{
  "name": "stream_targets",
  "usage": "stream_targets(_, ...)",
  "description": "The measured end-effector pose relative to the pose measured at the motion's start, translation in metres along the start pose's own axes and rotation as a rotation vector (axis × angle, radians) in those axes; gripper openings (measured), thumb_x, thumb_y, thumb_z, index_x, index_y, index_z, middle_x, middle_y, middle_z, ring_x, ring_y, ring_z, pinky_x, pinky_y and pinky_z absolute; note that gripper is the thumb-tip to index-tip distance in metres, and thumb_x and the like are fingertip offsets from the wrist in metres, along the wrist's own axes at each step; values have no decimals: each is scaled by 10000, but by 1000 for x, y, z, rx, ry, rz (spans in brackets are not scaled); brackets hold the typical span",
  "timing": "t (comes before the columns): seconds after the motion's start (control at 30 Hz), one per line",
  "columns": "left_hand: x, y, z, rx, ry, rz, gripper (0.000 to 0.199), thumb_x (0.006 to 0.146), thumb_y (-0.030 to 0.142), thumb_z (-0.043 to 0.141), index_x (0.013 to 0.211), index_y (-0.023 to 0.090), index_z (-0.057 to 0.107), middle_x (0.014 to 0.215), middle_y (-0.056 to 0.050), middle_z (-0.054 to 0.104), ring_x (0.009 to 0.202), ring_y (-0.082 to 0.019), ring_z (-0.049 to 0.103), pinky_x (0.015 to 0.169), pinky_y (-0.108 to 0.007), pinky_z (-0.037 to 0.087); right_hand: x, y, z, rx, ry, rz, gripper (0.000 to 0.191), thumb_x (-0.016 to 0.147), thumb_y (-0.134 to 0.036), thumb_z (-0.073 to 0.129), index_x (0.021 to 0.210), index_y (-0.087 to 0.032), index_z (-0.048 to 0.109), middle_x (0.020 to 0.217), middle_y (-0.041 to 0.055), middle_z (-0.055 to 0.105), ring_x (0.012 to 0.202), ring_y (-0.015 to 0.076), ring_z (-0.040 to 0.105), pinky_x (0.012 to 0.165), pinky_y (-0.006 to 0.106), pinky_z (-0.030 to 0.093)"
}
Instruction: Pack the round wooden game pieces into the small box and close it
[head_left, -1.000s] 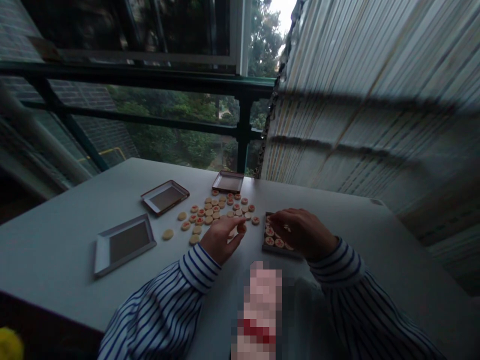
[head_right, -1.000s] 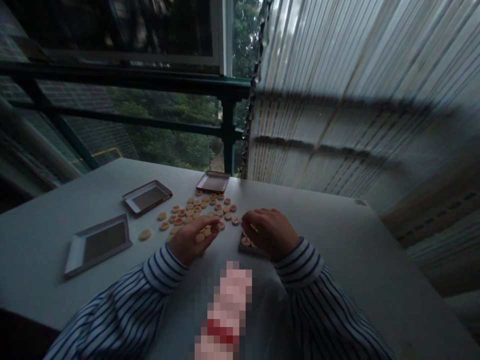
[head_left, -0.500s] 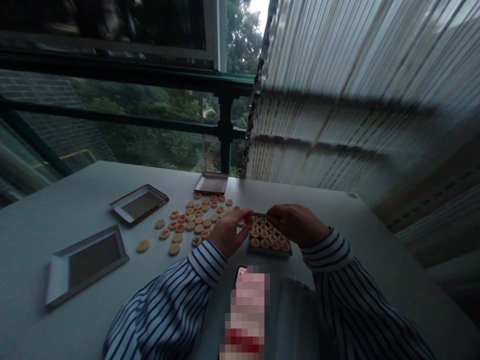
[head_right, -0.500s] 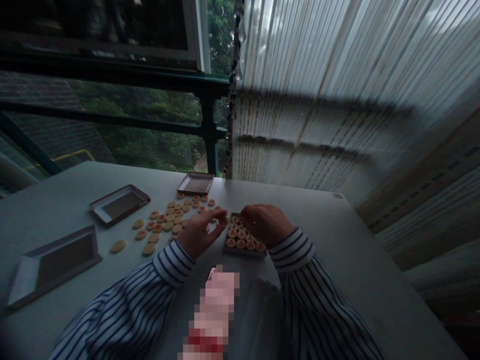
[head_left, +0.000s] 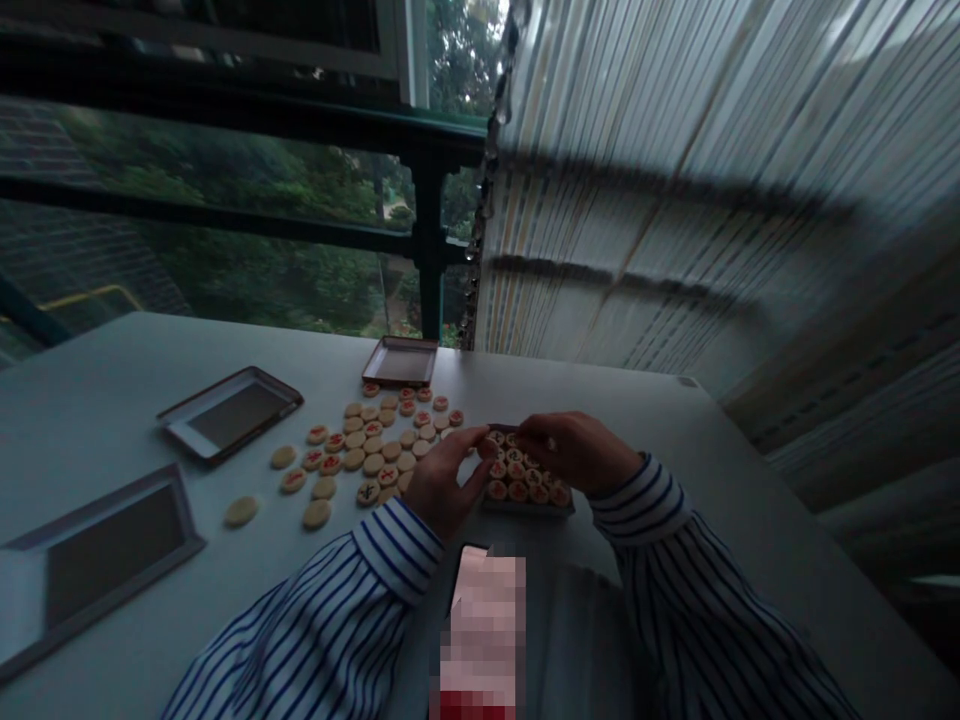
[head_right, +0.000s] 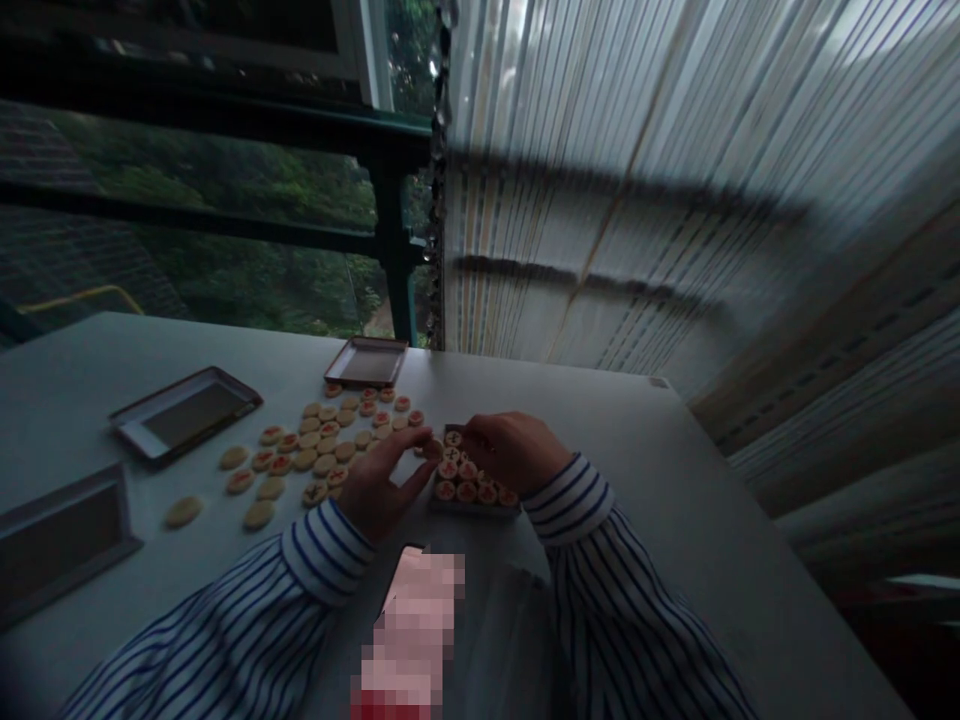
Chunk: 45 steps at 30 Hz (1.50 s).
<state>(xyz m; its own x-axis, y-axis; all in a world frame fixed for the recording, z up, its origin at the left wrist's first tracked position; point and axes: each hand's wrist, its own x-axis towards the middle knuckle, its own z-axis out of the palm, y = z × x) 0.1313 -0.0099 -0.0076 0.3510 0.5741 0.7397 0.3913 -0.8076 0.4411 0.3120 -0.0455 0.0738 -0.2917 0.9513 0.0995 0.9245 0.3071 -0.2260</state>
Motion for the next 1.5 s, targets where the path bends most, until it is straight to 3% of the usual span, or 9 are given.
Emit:
stream_targets(0.3,-7,1,5,8,-10,-14,329,743,216,552,1064,176,492,902,-58,652,841,-168,611,752,-296,493,1,-5,8,76,-41,-12,209,803,-306,485,909,-189,621,757,50,663,703,135,607,613,221,401)
stream_targets(0.6,-5,8,3,-40,-7,-22,325,743,195,547,1061,168,484,920,-69,643,855,-168,611,750,-291,503,6,-8,15,406,-40,-84,220,821,-312,468,927,-173,600,818,38,676,743,118,623,666,214,448)
stream_targets(1.03,-7,6,8,-445,-39,-413,265,720,264,590,966,173,551,818,-37,668,736,-149,646,706,-300,543,4,-5,18,288,15,-101,164,771,-198,508,900,-178,607,764,21,664,694,112,603,633,212,430)
stream_targets(1.5,-6,5,9,-613,-53,-565,246,691,272,619,903,157,572,804,-41,659,746,-150,638,708,-280,532,4,-8,15,310,24,-99,147,777,-239,525,874,-157,598,755,28,656,676,109,592,624,213,426)
